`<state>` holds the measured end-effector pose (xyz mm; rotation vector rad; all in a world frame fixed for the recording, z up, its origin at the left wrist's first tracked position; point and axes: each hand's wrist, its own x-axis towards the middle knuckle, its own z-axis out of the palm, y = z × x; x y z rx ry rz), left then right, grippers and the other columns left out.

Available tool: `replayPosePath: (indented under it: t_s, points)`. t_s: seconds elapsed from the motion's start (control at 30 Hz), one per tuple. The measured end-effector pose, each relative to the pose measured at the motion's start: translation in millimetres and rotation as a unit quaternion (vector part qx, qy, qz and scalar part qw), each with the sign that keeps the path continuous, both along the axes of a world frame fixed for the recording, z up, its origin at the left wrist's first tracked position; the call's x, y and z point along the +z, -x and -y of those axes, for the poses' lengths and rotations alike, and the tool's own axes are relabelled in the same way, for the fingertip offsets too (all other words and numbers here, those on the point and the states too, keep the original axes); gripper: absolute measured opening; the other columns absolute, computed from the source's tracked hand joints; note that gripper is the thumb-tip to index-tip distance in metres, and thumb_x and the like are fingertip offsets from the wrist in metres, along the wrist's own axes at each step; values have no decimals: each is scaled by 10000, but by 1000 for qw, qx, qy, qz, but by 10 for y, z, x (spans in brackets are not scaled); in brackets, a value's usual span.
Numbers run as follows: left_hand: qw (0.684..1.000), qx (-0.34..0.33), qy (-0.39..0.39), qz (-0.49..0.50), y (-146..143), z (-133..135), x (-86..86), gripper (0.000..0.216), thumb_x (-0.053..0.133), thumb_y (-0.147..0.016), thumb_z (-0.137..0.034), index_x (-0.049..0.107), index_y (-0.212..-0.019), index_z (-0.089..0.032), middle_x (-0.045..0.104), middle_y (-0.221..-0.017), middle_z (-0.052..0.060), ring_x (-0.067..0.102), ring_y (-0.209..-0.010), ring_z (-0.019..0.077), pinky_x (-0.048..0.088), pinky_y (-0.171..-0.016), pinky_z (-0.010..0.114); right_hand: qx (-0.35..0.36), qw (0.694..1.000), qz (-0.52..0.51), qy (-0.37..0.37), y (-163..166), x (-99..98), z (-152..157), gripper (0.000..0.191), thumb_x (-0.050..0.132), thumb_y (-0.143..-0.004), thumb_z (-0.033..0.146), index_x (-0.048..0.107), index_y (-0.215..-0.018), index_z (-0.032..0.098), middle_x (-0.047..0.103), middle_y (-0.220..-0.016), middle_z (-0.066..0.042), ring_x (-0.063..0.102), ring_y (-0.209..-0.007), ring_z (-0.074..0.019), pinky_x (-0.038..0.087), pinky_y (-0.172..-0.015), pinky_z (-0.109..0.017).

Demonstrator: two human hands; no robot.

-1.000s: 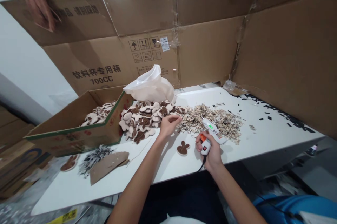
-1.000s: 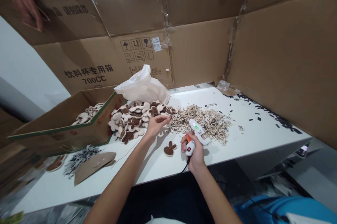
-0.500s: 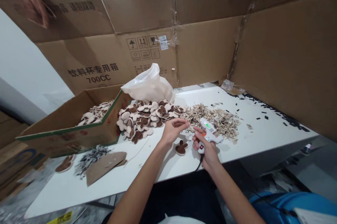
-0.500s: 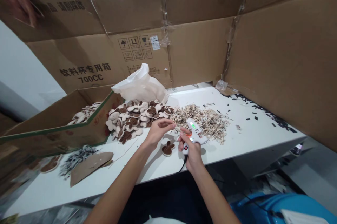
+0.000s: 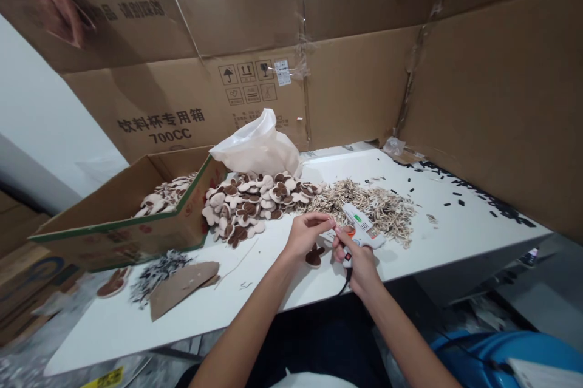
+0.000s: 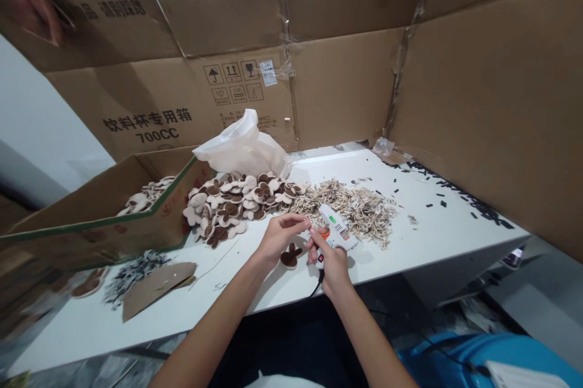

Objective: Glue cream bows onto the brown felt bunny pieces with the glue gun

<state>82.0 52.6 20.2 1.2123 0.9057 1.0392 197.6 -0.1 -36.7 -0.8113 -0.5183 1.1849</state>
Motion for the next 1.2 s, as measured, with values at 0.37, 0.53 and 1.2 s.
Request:
replayPosePath:
  t_s: [0.37, 0.53, 1.2]
  points:
    - [998, 56, 11, 7, 81, 1, -88, 303, 885, -666, -394, 781, -845, -173, 771, -968, 94, 677, -871, 209, 517, -752, 303, -14, 1000, -25, -3, -5, 4, 2, 263, 885, -749, 359, 715, -768, 159, 633, -586, 15, 456, -418, -74, 387, -414, -208]
    - [998, 54, 21, 10, 213, -20, -62, 336, 883, -668, -412, 772, -873, -170, 764, -957, 99, 683, -856, 197, 515, -754, 288, -21, 999, -27, -4, -10, -15, -26, 267, 896, -739, 338, 704, -787, 159, 631, -599, 21, 450, -409, -65, 361, -388, -199]
    - [998, 64, -19, -13, 446, 153, -67, 182, 830, -726, -268, 703, -813, -170, 725, -836, 45, 652, -801, 159, 497, -742, 255, -10, 999, -36, -2, -10, -23, -29, 271, 900, -746, 330, 713, -838, 157, 630, -622, 17, 438, -425, -55, 377, -388, -174]
